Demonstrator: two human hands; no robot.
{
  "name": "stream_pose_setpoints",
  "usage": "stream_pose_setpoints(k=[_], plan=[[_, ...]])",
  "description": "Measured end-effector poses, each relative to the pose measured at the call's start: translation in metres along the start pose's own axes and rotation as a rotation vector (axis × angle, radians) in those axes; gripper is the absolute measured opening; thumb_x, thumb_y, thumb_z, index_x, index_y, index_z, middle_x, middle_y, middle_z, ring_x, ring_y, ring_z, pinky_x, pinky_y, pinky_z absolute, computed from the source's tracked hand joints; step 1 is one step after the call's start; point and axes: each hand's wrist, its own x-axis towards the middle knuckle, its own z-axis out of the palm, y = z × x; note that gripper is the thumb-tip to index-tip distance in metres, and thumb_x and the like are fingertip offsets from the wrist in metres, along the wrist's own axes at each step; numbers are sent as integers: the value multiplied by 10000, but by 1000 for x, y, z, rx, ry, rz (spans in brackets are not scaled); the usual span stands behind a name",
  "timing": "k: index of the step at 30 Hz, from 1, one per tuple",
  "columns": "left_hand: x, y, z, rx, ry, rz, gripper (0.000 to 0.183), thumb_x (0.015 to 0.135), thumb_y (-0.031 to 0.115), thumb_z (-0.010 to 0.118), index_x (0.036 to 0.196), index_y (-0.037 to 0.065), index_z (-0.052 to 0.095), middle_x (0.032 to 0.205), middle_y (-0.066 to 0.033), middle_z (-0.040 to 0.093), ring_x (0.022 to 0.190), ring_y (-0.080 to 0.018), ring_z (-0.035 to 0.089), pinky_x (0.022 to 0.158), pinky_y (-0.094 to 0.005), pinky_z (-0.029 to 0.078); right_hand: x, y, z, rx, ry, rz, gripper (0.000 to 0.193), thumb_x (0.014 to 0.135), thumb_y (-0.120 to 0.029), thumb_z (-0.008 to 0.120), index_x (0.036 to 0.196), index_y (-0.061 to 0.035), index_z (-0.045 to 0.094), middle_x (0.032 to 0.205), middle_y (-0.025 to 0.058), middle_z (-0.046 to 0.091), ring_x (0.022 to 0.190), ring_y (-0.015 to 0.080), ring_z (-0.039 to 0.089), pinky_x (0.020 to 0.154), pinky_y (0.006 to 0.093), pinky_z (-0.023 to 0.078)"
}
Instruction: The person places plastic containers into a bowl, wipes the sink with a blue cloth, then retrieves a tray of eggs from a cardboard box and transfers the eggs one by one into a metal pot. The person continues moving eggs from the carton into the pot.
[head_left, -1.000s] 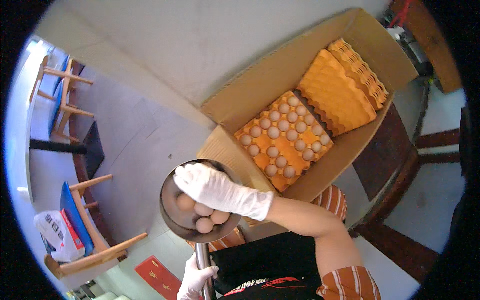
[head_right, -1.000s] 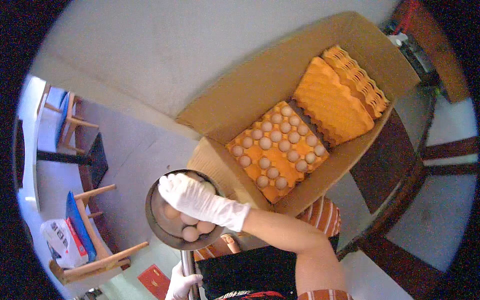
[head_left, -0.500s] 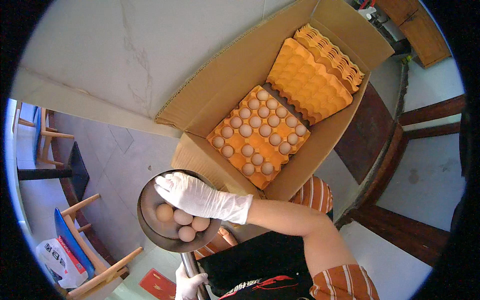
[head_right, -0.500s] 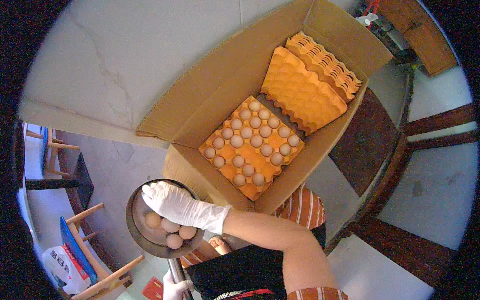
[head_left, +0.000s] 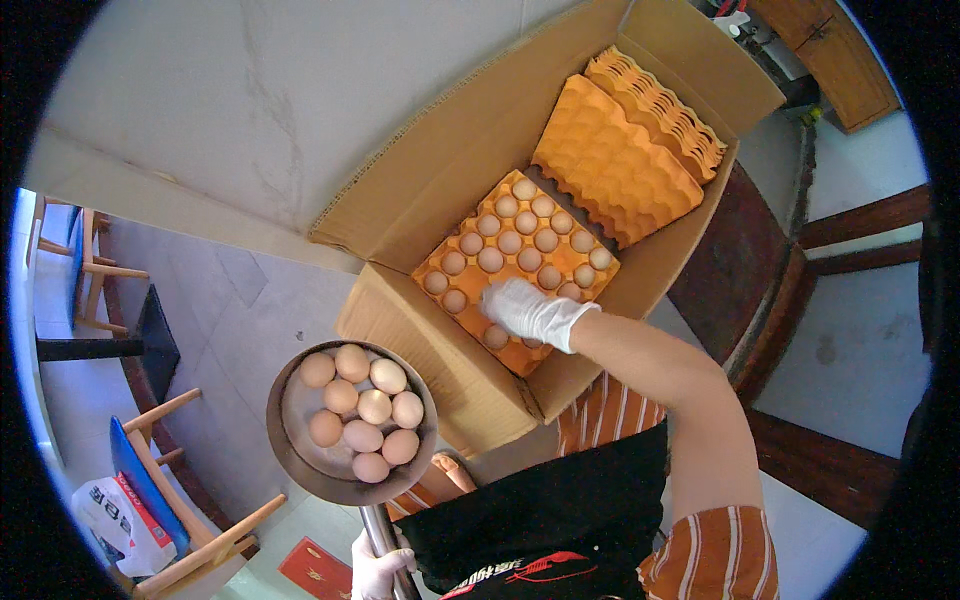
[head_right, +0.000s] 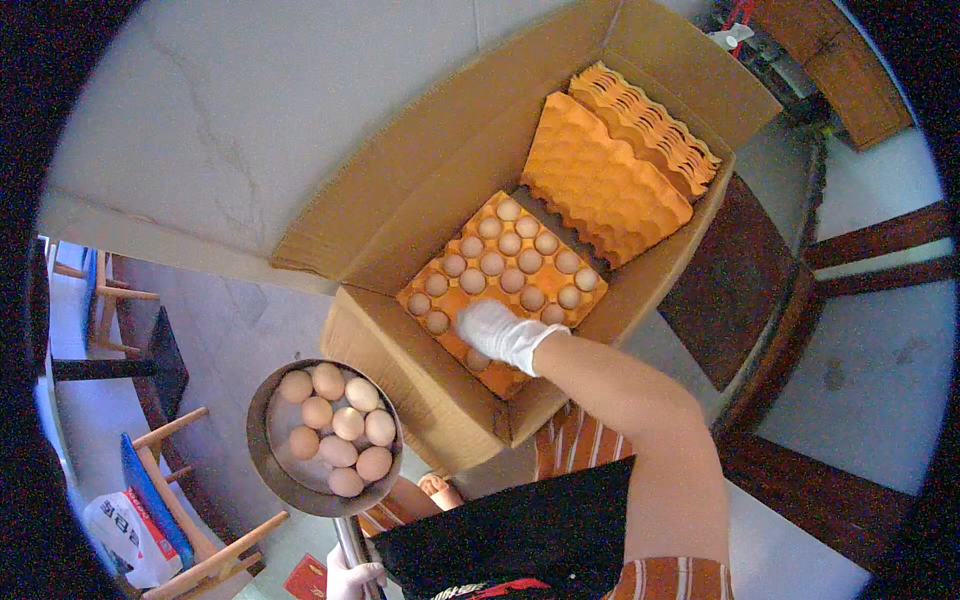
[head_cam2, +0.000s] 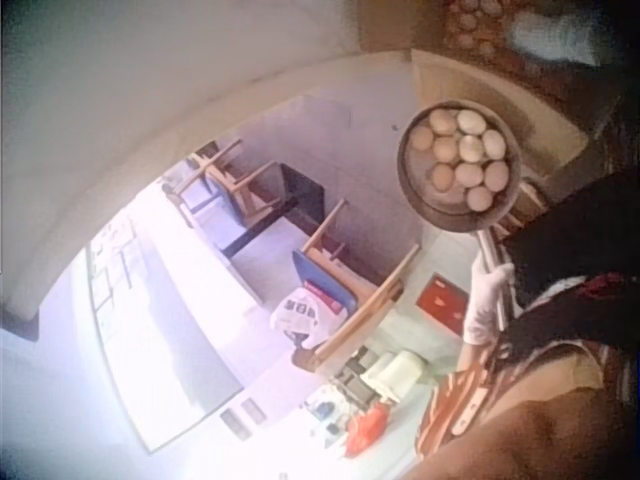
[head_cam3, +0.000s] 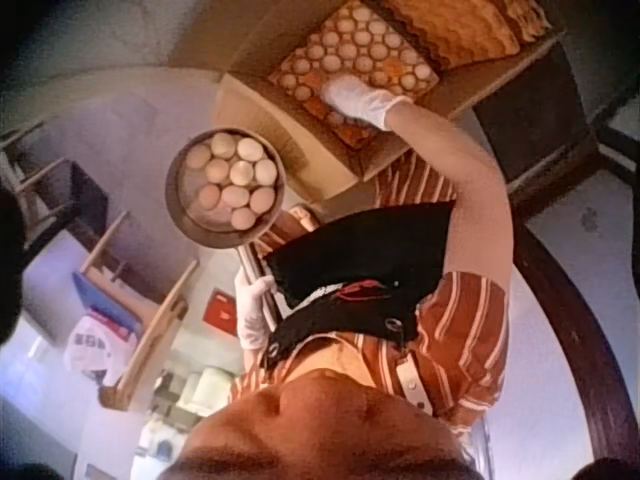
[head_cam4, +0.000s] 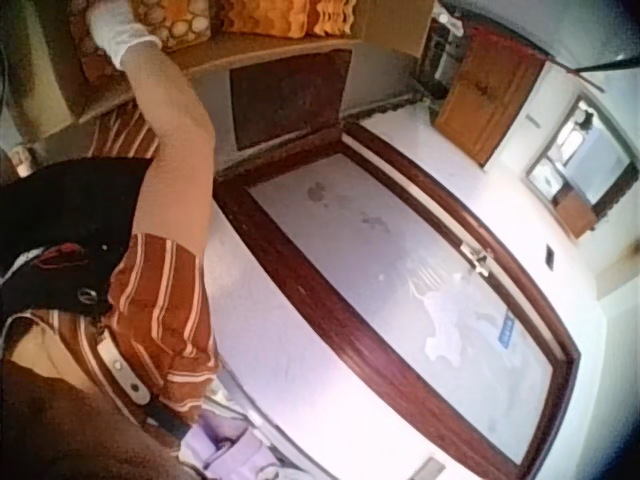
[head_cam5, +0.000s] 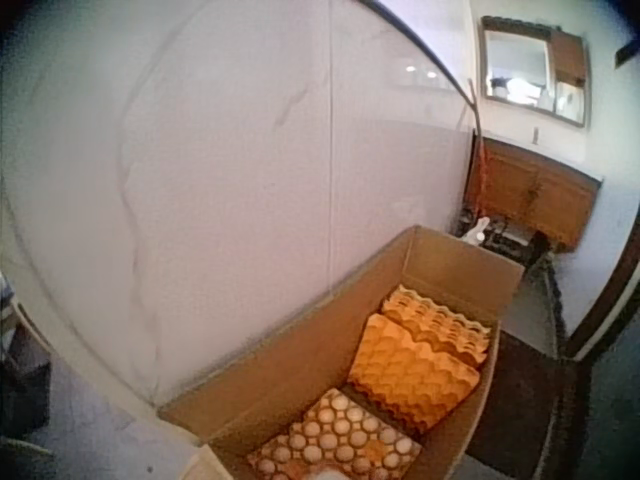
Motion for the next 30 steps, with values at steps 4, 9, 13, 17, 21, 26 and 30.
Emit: stream_pose_setpoints(k=[4,9,13,17,21,26,30], plan=[[0,-3,1,-17,9,12,264,709,91,614,959,36,549,698,9,533,566,-96,506,519,-219,417,11,-17,44,-452,-13,-134,112,772,-156,623,836,-109,703,863,83,639,792,269,644,627,403,457],[0,-5,2,-33,10,3,261,711,91,616,957,35,549,707,0,539,576,-105,517,531,-223,431,11,-10,57,-562,105,-323,87,768,-196,634,744,-154,707,868,48,641,781,216,627,611,357,395],[0,-3,1,-11,-3,12,248,717,89,612,950,39,543,703,1,534,584,-111,526,535,-233,443,8,-3,36,-190,12,-176,123,724,-153,693,841,-119,709,927,87,652,909,269,634,709,402,470],[0,-2,1,-20,-1,8,233,721,80,603,942,47,538,696,4,530,582,-112,525,534,-238,445,-19,14,3,587,109,55,383,716,-117,744,1083,-91,642,1044,110,657,1025,284,617,863,365,489],[0,0,1,-36,-10,4,225,721,74,601,935,53,536,690,4,527,579,-110,520,534,-238,441,-49,15,-35,1106,206,-37,440,749,-110,755,1151,-81,578,1075,65,632,1028,171,580,902,333,468],[2,-3,-5,-64,-50,2,216,719,63,602,924,55,535,689,2,527,569,-110,514,527,-239,440,-83,-10,-74,1133,309,-109,426,784,-132,744,1161,-64,560,1091,63,619,1049,172,572,924,318,456],[14,-14,-16,-24,-22,-49,365,689,43,731,975,-3,508,737,-62,575,594,-150,585,564,-283,484,-87,-49,-91,1124,302,-199,471,760,-116,756,1186,-62,561,1165,90,614,1108,191,564,966,345,440]])
